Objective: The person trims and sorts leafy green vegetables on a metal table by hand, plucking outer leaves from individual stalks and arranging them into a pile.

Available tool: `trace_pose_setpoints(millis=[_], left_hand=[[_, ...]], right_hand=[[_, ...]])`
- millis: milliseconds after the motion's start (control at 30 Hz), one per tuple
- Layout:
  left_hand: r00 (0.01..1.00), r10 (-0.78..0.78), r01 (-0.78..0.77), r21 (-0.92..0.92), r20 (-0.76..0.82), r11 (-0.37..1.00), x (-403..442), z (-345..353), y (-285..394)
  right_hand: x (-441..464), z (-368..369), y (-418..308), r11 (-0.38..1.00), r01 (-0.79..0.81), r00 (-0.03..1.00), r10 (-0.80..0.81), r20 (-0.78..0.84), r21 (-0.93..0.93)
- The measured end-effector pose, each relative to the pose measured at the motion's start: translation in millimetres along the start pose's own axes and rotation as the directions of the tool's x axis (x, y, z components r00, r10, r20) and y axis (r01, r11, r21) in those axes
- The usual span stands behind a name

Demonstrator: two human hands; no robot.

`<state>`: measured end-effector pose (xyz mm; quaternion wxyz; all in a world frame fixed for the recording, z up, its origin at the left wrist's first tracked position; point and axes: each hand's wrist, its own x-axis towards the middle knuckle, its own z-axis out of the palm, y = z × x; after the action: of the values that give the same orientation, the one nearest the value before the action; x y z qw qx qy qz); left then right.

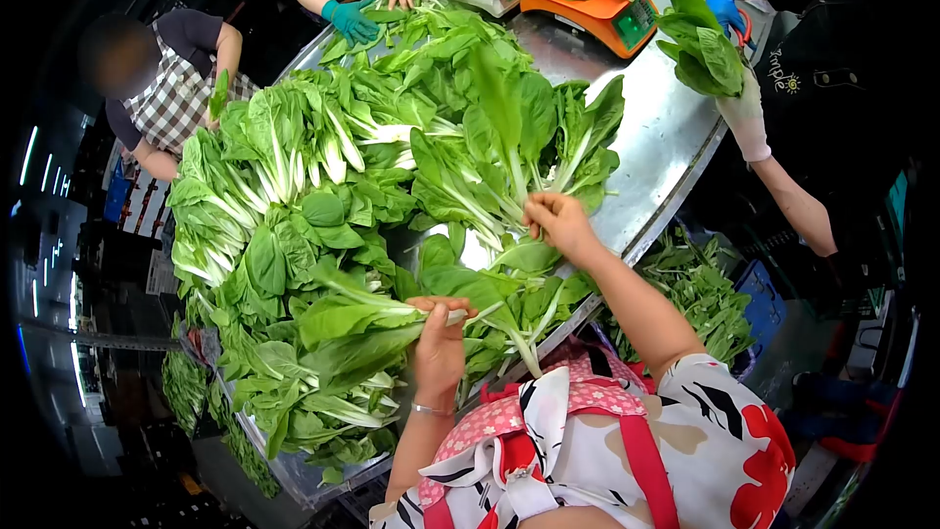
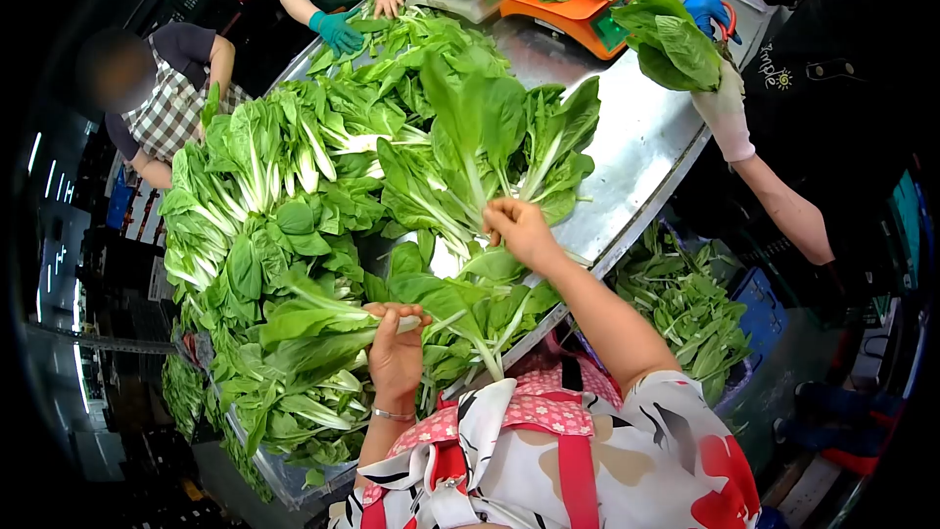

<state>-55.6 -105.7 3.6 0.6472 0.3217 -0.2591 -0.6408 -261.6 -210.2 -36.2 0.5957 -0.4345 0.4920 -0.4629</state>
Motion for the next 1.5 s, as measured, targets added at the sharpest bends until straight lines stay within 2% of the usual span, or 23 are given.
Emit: trace_pose_setpoints(millis=[67,200,267,333,367,400,467,533,600,667,700,767,800,867,900,933,967,1000,1067,1100,1167,1333,1500], left_hand=[[0.985,-0.157,0.152,-0.068,-0.068,0.986,2.5,-5.3,-8.4],[0.976,-0.207,0.206,-0.018,-0.068,0.978,8.8,-7.2,-22.4],[0.978,-0.21,0.209,-0.03,-0.006,0.977,10.7,-6.0,-25.6],[0.978,-0.209,0.208,0.042,0.003,0.977,10.3,3.1,-25.6],[0.973,-0.22,0.215,0.07,0.068,0.974,11.9,0.0,-27.4],[0.972,-0.222,0.217,0.069,0.072,0.974,11.0,-2.6,-29.0],[0.94,-0.318,0.314,0.054,0.121,0.948,6.1,-9.0,-33.0],[0.936,-0.342,0.341,0.019,0.086,0.94,4.4,-18.6,-32.1],[0.956,-0.292,0.292,-0.155,0.018,0.944,1.1,-17.5,-24.1],[0.96,-0.278,0.271,-0.142,-0.035,0.952,-2.1,-14.1,-17.9],[0.957,-0.287,0.277,-0.152,-0.042,0.949,-2.8,-12.5,-15.9],[0.954,-0.293,0.28,-0.159,-0.059,0.947,-4.2,-12.3,-14.5],[0.957,-0.284,0.274,-0.143,-0.055,0.951,-4.7,-12.7,-14.6],[0.959,-0.276,0.267,-0.126,-0.059,0.955,-6.8,-15.0,-15.1],[0.962,-0.266,0.257,-0.123,-0.068,0.959,-7.9,-18.2,-15.1],[0.964,-0.256,0.246,-0.121,-0.077,0.962,-7.9,-19.8,-15.0],[0.964,-0.255,0.244,-0.122,-0.081,0.962,-7.6,-19.5,-15.2],[0.965,-0.245,0.233,-0.122,-0.094,0.965,-7.8,-18.8,-15.3],[0.968,-0.233,0.221,-0.119,-0.097,0.968,-6.2,-16.7,-14.5],[0.969,-0.231,0.218,-0.129,-0.092,0.967,-4.9,-15.3,-14.7],[0.971,-0.222,0.205,-0.16,-0.094,0.966,-6.6,-13.0,-14.5],[0.984,-0.175,0.167,-0.182,-0.025,0.969,-3.2,-12.2,-16.6],[0.98,-0.19,0.176,-0.187,-0.061,0.967,2.0,-8.6,-15.4]], right_hand=[[-11.3,2.0,8.1,0.999,-0.015,0.999,0.014,0.044,0.034],[-36.7,12.3,5.6,0.995,-0.033,0.993,0.023,0.112,0.091],[-46.8,14.9,5.6,0.999,-0.017,0.991,0.011,0.131,0.047],[-58.3,20.2,5.2,0.994,0.067,0.978,-0.048,0.205,-0.086],[-65.6,24.6,1.7,0.983,0.079,0.973,-0.039,0.228,-0.165],[-71.7,30.3,-4.3,0.983,0.079,0.974,-0.04,0.223,-0.167],[-80.3,38.8,-11.5,0.82,0.425,0.867,-0.246,0.434,-0.383],[-72.3,35.7,-10.5,0.796,0.423,0.874,-0.233,0.426,-0.433],[-51.7,26.0,3.4,0.697,0.343,0.925,-0.365,0.1,-0.63],[-27.8,18.2,12.6,0.55,0.219,0.864,-0.493,-0.102,-0.806],[-16.1,13.9,22.4,0.552,0.224,0.866,-0.492,-0.096,-0.803],[-0.5,10.6,32.2,0.393,0.17,0.894,-0.448,-0.027,-0.904],[4.4,8.9,36.5,0.397,0.174,0.895,-0.445,-0.023,-0.901],[5.9,11.1,27.7,0.554,0.119,0.958,-0.283,-0.052,-0.824],[6.6,10.7,27.3,0.555,0.122,0.959,-0.281,-0.047,-0.823],[7.2,9.9,27.2,0.782,0.133,0.961,-0.252,-0.114,-0.609],[7.0,9.2,26.8,0.932,0.136,0.965,-0.202,-0.168,-0.337],[4.7,8.5,24.6,0.932,0.134,0.966,-0.199,-0.166,-0.337],[0.8,8.1,15.6,0.994,-0.101,0.983,0.105,-0.154,0.029],[2.8,7.8,14.4,0.995,-0.093,0.983,0.096,-0.157,0.027],[-0.3,8.7,16.8,0.989,0.13,0.97,-0.113,-0.216,0.067],[-14.0,6.8,6.2,0.994,0.055,0.982,-0.036,-0.187,0.099],[-41.1,26.6,-2.7,0.983,0.118,0.993,-0.112,-0.047,0.139]])
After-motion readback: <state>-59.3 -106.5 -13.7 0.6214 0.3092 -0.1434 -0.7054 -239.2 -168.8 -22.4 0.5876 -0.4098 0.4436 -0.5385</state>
